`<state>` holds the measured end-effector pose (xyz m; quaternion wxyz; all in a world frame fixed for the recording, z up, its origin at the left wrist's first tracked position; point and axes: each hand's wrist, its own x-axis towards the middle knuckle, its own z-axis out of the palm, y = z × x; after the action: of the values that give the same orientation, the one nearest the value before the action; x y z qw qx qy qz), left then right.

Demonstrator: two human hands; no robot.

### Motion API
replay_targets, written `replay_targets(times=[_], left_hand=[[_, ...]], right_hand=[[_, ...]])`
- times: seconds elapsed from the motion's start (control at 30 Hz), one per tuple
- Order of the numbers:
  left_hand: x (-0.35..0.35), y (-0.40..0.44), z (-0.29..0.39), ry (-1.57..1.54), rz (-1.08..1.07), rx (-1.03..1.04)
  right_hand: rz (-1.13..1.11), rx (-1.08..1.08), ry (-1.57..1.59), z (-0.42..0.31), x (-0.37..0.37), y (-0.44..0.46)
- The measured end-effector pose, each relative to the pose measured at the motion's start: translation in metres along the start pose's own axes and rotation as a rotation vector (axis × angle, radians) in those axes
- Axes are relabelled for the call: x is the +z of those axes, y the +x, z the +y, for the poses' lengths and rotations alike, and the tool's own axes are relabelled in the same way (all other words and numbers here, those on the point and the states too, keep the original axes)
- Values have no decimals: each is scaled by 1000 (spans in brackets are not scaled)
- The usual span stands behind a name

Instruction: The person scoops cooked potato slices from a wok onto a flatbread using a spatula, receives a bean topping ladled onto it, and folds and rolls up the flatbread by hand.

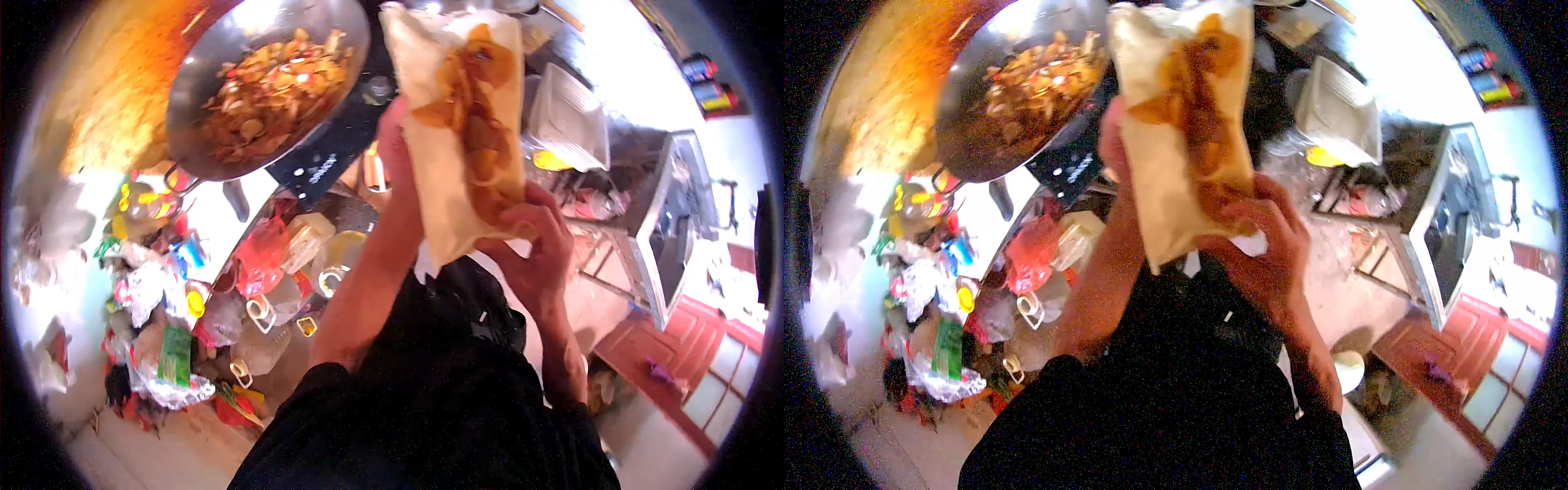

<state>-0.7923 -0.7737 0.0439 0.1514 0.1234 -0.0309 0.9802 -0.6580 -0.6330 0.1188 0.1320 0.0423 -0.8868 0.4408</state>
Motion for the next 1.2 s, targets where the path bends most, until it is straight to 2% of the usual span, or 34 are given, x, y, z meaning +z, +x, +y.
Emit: replay_targets(times=[0.03,0.07,0.13,0.27,0.3,0.4,0.53,0.6,0.73,0.8,0.87,0.93,1.0,1.1,1.2], left_hand=[[8,-1,0,-35,23,-20],[16,-2,-1,92,145,2],[16,-4,-2,127,176,4],[23,-6,-8,229,210,0],[23,-8,-8,49,91,-39],[27,-13,-15,150,187,-62],[7,-17,-19,-30,-1,-105],[5,-17,-22,-136,-33,-162],[4,-20,-39,-97,33,-208],[-7,-22,-51,-72,84,-218],[-8,-26,-65,94,211,-293],[-6,-31,-79,104,236,-382],[-3,-34,-92,-42,161,-484],[-5,-38,-116,24,143,-465],[3,-44,-141,124,134,-514]], right_hand=[[35,70,134,6,7,-3],[60,52,149,10,9,-2],[-14,95,126,6,6,0],[65,316,274,-4,12,3],[57,355,276,-1,12,4],[49,421,373,-1,13,6],[-27,544,359,9,6,-1],[31,568,482,4,3,-3],[205,586,569,-2,2,-12],[191,511,380,8,-3,-21],[202,457,193,9,-11,-26],[234,424,9,-1,-20,-29],[273,356,-79,-2,-24,-34],[231,230,-223,0,-43,-44],[194,244,-186,2,-67,-60]])
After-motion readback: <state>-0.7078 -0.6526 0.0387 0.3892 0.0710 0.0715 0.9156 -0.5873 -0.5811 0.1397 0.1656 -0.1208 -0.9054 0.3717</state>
